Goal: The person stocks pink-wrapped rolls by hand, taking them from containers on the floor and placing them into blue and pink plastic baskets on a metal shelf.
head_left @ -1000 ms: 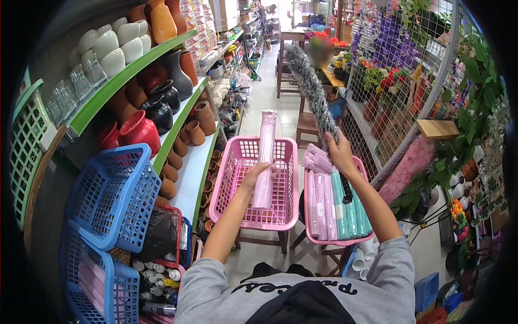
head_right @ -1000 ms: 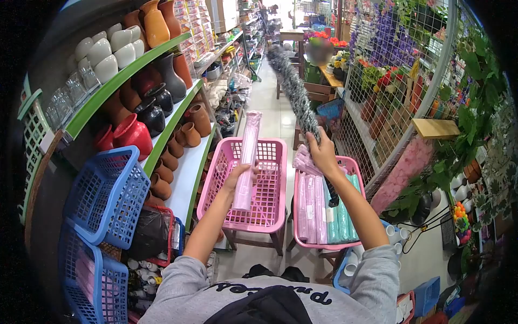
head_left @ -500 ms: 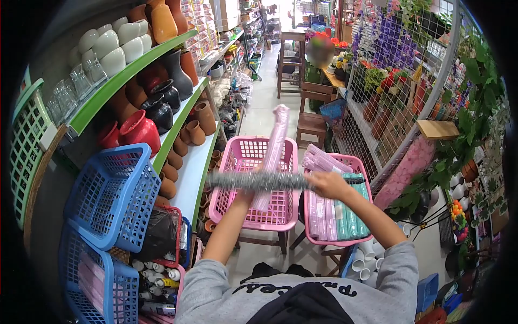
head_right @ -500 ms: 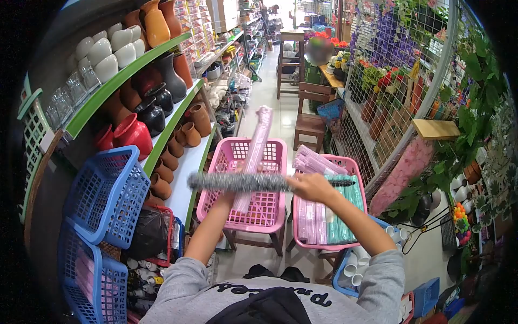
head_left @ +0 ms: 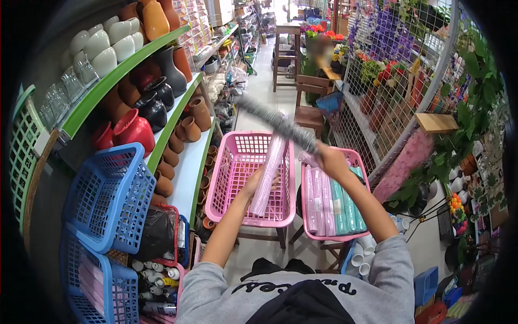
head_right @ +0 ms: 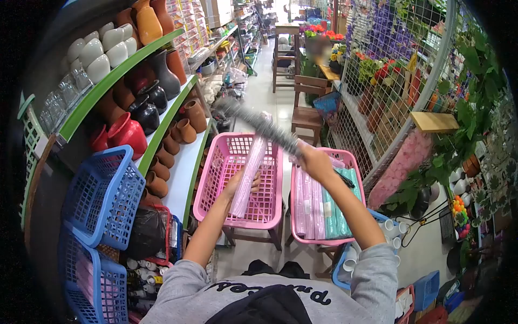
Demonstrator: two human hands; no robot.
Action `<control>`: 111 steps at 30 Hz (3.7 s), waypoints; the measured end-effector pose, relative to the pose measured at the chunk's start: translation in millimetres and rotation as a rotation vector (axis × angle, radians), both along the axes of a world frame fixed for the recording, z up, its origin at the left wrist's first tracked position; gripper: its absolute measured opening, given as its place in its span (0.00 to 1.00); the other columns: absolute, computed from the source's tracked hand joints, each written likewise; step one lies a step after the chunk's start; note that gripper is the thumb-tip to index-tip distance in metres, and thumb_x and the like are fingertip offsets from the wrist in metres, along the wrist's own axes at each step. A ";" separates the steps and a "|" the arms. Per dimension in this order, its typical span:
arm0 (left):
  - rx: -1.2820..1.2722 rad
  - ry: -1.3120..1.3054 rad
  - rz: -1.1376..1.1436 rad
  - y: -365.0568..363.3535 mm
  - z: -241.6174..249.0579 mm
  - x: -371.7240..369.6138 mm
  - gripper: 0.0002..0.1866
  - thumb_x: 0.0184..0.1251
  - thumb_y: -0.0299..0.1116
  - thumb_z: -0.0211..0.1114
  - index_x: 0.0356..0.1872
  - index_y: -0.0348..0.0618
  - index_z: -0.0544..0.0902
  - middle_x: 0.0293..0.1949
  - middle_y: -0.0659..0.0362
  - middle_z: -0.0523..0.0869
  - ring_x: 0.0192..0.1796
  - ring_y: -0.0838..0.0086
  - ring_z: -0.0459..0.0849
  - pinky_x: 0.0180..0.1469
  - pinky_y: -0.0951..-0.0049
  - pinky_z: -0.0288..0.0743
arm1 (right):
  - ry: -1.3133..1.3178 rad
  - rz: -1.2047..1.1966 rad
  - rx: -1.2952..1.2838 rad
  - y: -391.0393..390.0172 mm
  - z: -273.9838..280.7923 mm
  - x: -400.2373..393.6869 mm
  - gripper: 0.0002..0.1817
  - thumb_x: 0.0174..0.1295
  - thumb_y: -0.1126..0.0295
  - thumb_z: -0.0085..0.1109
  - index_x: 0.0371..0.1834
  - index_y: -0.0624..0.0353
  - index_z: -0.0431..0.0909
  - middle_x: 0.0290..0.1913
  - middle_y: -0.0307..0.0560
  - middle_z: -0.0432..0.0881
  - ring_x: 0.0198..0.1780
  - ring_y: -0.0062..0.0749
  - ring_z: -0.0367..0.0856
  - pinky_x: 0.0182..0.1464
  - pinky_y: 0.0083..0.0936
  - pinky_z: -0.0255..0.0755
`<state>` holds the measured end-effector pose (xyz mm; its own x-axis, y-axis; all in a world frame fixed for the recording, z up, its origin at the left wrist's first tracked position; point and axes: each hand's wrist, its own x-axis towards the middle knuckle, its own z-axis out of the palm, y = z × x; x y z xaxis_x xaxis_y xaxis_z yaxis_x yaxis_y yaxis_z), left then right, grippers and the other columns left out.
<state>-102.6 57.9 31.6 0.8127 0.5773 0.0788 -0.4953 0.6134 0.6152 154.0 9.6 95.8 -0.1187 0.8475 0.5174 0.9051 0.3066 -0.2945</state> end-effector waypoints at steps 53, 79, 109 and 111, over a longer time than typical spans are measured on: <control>2.251 1.659 0.190 100.0 -122.9 313.2 0.11 0.60 0.36 0.50 0.41 0.48 0.75 0.39 0.61 0.79 0.39 0.71 0.79 0.46 0.58 0.68 | 0.970 -0.335 -0.271 -61.3 -124.3 141.3 0.23 0.59 0.57 0.51 0.49 0.65 0.68 0.41 0.53 0.78 0.44 0.37 0.76 0.48 0.28 0.66; 0.540 0.922 -0.084 36.0 31.8 107.8 0.26 0.68 0.53 0.38 0.49 0.40 0.71 0.29 0.59 0.77 0.26 0.77 0.76 0.29 0.76 0.74 | 0.949 -0.150 -0.075 -61.2 -43.6 54.0 0.19 0.60 0.63 0.51 0.49 0.65 0.68 0.41 0.47 0.77 0.44 0.27 0.73 0.50 0.24 0.64; 0.035 0.168 0.294 -14.1 10.4 24.0 0.16 0.67 0.42 0.46 0.46 0.39 0.68 0.36 0.52 0.78 0.34 0.72 0.80 0.37 0.72 0.79 | 0.648 -0.013 0.069 -28.7 24.6 2.3 0.19 0.62 0.59 0.47 0.46 0.66 0.68 0.33 0.55 0.78 0.35 0.36 0.76 0.41 0.27 0.67; 0.061 0.145 0.310 0.3 -4.0 20.1 0.17 0.68 0.42 0.44 0.45 0.37 0.68 0.37 0.52 0.78 0.40 0.71 0.79 0.41 0.68 0.77 | 0.603 0.041 -0.010 -36.2 13.5 -1.5 0.18 0.61 0.61 0.47 0.47 0.65 0.68 0.30 0.50 0.77 0.31 0.31 0.75 0.37 0.27 0.68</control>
